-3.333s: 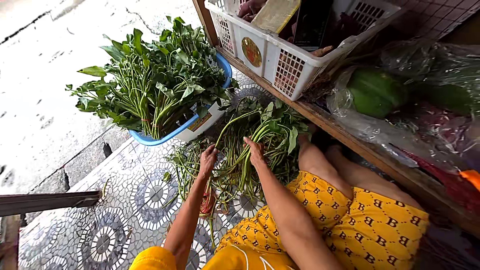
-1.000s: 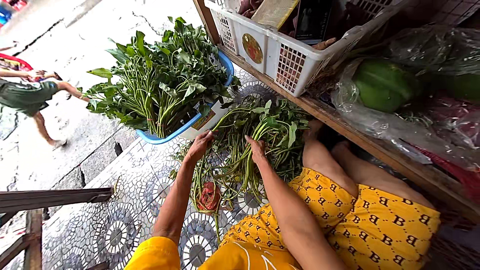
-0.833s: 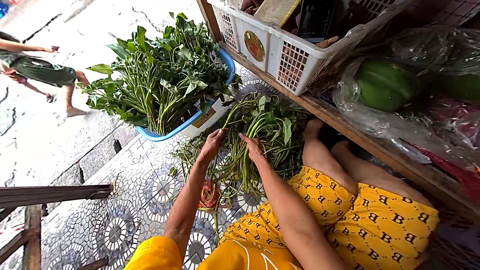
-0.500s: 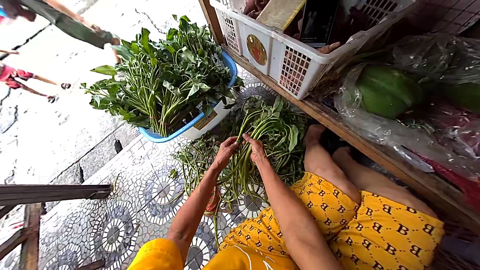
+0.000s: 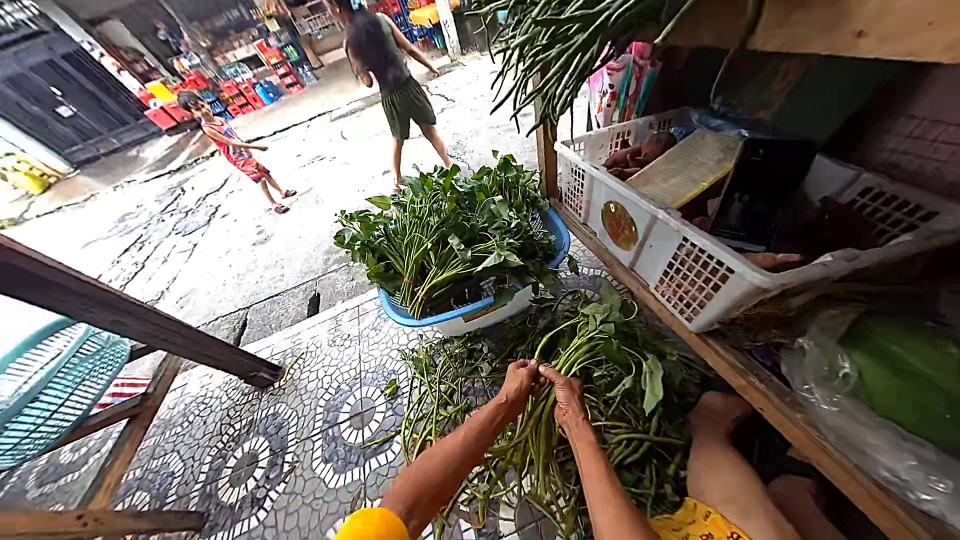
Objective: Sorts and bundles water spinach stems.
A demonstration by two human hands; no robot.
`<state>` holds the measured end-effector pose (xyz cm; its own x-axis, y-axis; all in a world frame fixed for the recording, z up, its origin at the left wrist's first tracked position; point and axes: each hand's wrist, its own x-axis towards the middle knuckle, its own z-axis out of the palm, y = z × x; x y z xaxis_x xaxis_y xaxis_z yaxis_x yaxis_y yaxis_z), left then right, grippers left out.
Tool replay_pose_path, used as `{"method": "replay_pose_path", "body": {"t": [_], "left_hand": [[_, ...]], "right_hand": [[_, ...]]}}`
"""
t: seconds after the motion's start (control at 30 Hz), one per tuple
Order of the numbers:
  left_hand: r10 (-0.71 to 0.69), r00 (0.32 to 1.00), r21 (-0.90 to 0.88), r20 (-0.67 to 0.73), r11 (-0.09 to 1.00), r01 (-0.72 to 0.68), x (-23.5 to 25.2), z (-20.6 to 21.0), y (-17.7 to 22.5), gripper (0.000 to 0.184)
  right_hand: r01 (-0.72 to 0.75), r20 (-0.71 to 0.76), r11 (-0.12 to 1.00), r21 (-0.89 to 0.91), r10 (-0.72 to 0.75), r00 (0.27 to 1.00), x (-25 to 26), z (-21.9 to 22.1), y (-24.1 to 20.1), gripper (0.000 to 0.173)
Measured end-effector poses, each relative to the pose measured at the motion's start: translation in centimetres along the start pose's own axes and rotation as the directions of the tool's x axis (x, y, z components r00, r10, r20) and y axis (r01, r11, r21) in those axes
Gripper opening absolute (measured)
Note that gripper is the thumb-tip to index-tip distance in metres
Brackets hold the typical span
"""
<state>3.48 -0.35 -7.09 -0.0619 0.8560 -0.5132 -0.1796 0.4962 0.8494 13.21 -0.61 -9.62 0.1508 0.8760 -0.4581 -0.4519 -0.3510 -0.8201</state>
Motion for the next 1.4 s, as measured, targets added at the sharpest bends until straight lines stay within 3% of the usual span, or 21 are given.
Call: {"method": "replay_pose_path", "body": {"t": [0.17, 0.27, 0.33, 0.5, 0.6, 0.67, 0.73, 0.8, 0.97, 1.03, 1.1, 1.2, 1.3, 1.4], "left_hand": [[-0.065, 0.996, -0.007, -0.055, 0.998, 0.064, 0.9, 1.2, -0.9, 0.027], [-0.050, 0.979, 0.085, -0.196, 0.994, 0.067, 3.1, -0.6, -0.7, 0.031], [0.021, 0.990, 0.247, -0.137, 0.969, 0.014, 3.6, -1.5, 0.3, 0.033], [0.306, 0.949, 0.656, -0.080, 0.732, -0.181, 1.5, -3.4, 3.5, 0.039], [0.326, 0.945, 0.790, -0.037, 0.588, -0.173, 0.3, -3.1, 4.7, 0.037], [0.329, 0.944, 0.773, 0.023, 0.593, -0.225, -0.4, -2.8, 3.7, 0.035], [0.305, 0.949, 0.656, 0.082, 0.700, -0.282, -0.8, -1.9, 2.4, 0.034], [0.270, 0.957, 0.558, 0.107, 0.780, -0.283, -1.1, -0.9, 1.6, 0.031], [0.230, 0.973, 0.302, 0.010, 0.927, -0.223, -0.7, 1.1, 1.1, 0.018], [0.219, 0.976, 0.255, 0.003, 0.943, -0.212, -0.2, 1.3, 0.8, 0.016], [0.220, 0.975, 0.258, -0.007, 0.943, -0.211, 0.3, 1.4, 0.1, 0.015], [0.226, 0.974, 0.294, 0.013, 0.930, -0.219, 0.3, 1.3, -0.2, 0.016], [0.154, 0.979, 0.360, 0.134, 0.913, -0.193, -0.5, -0.2, 0.7, 0.022], [0.098, 0.962, 0.597, 0.255, 0.767, -0.236, -2.4, -2.3, 2.3, 0.036]], "right_hand": [[-0.013, -0.045, 0.999, 0.029, 0.015, 0.999, 0.0, -1.0, 0.6, 0.016], [-0.023, -0.024, 0.998, 0.058, 0.025, 0.999, -0.4, -1.2, 0.8, 0.011], [-0.038, -0.034, 0.998, 0.040, 0.039, 0.999, 0.1, -1.5, 0.4, 0.013], [-0.184, -0.222, 0.957, -0.226, 0.133, 0.966, -0.3, -1.5, 1.0, 0.054], [-0.193, -0.269, 0.961, -0.200, 0.135, 0.954, -0.9, -1.2, 0.6, 0.049], [-0.137, -0.204, 0.984, -0.115, 0.111, 0.973, -1.2, -0.7, 0.0, 0.039], [-0.081, -0.137, 0.997, -0.019, 0.078, 0.988, -0.7, -0.6, -0.2, 0.036], [-0.099, -0.076, 0.995, -0.008, 0.098, 0.992, -0.6, -0.8, 0.1, 0.047], [-0.108, -0.053, 0.993, -0.047, 0.106, 0.993, 0.0, -0.7, 0.9, 0.044], [-0.147, -0.024, 0.987, -0.062, 0.145, 0.989, -0.1, -0.7, 1.1, 0.055], [-0.160, 0.014, 0.983, -0.087, 0.162, 0.987, -0.4, -0.6, 1.2, 0.063], [-0.153, 0.053, 0.986, -0.060, 0.156, 0.986, -0.6, -0.6, 1.1, 0.058], [-0.190, 0.062, 0.982, -0.015, 0.190, 0.980, -0.7, -0.8, 1.0, 0.059], [-0.175, 0.062, 0.984, 0.017, 0.174, 0.983, -1.0, -0.3, 0.1, 0.048]]}}
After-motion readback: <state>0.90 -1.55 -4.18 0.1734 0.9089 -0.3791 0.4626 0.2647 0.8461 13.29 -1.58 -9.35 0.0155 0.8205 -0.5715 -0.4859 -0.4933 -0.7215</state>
